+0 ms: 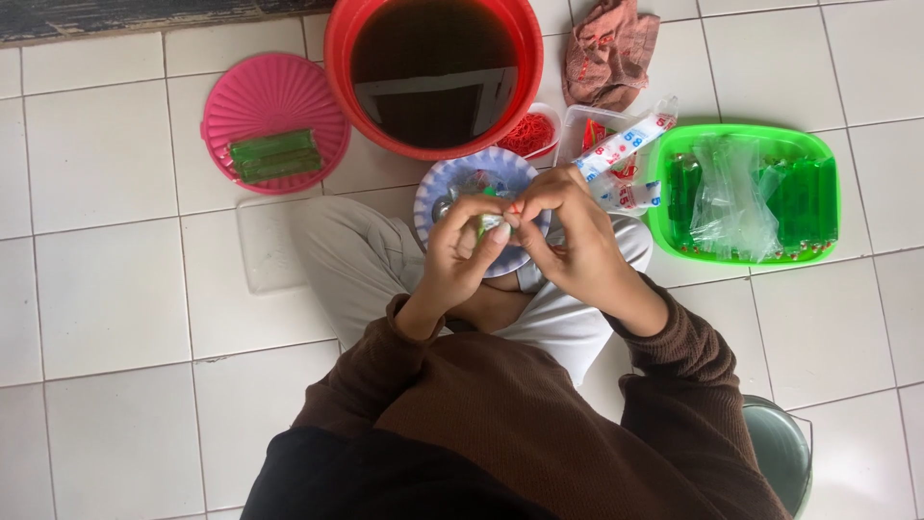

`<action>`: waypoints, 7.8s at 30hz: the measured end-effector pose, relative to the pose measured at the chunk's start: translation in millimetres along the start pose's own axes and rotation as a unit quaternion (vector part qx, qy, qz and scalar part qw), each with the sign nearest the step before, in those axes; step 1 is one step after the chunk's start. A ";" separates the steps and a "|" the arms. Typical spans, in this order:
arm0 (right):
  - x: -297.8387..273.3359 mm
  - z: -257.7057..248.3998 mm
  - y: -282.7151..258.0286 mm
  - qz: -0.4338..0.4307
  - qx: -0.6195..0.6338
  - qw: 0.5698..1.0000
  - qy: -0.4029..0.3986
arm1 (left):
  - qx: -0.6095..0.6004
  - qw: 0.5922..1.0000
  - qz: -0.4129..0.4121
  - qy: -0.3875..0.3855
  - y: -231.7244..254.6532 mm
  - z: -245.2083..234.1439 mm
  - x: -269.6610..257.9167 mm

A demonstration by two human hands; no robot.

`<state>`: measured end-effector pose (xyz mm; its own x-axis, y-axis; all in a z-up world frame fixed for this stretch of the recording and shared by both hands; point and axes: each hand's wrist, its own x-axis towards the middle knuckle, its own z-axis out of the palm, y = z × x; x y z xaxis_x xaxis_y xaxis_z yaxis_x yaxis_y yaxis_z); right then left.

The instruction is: Filling small plastic tubes with liquid using a ladle and funnel, then sealing them by tying a knot.

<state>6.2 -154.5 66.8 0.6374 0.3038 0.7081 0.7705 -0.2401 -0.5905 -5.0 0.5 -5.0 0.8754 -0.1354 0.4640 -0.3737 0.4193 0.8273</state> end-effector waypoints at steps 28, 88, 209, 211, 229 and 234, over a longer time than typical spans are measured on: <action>42.2 -48.4 -6.2 -0.105 -0.088 0.956 -0.258 | -0.090 0.956 -0.274 -0.045 61.6 -2.6 19.3; -71.7 428.3 325.2 0.604 0.299 0.732 -0.101 | 0.209 0.784 -0.113 0.573 -134.0 -409.8 -74.4; -295.7 -29.8 398.3 0.419 -0.445 0.791 0.018 | 0.405 0.893 -0.128 -0.151 -464.3 49.1 11.9; -303.9 -27.9 413.6 0.450 -0.485 0.750 -0.006 | 0.409 0.883 -0.147 -0.176 -483.9 57.8 14.8; -227.5 -6.4 319.9 0.422 -0.355 0.830 0.090 | 0.343 0.918 -0.176 -0.090 -320.7 38.2 29.0; -171.2 39.7 225.0 0.451 -0.070 0.882 0.121 | 0.336 0.928 0.050 -0.152 -208.7 -11.4 6.0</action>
<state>70.1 -223.9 -202.7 0.9615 -0.2708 0.0473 -0.0679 -0.4004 -0.9138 81.7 -77.6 -178.4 0.7372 -0.4157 0.5326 -0.6447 -0.1968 0.7387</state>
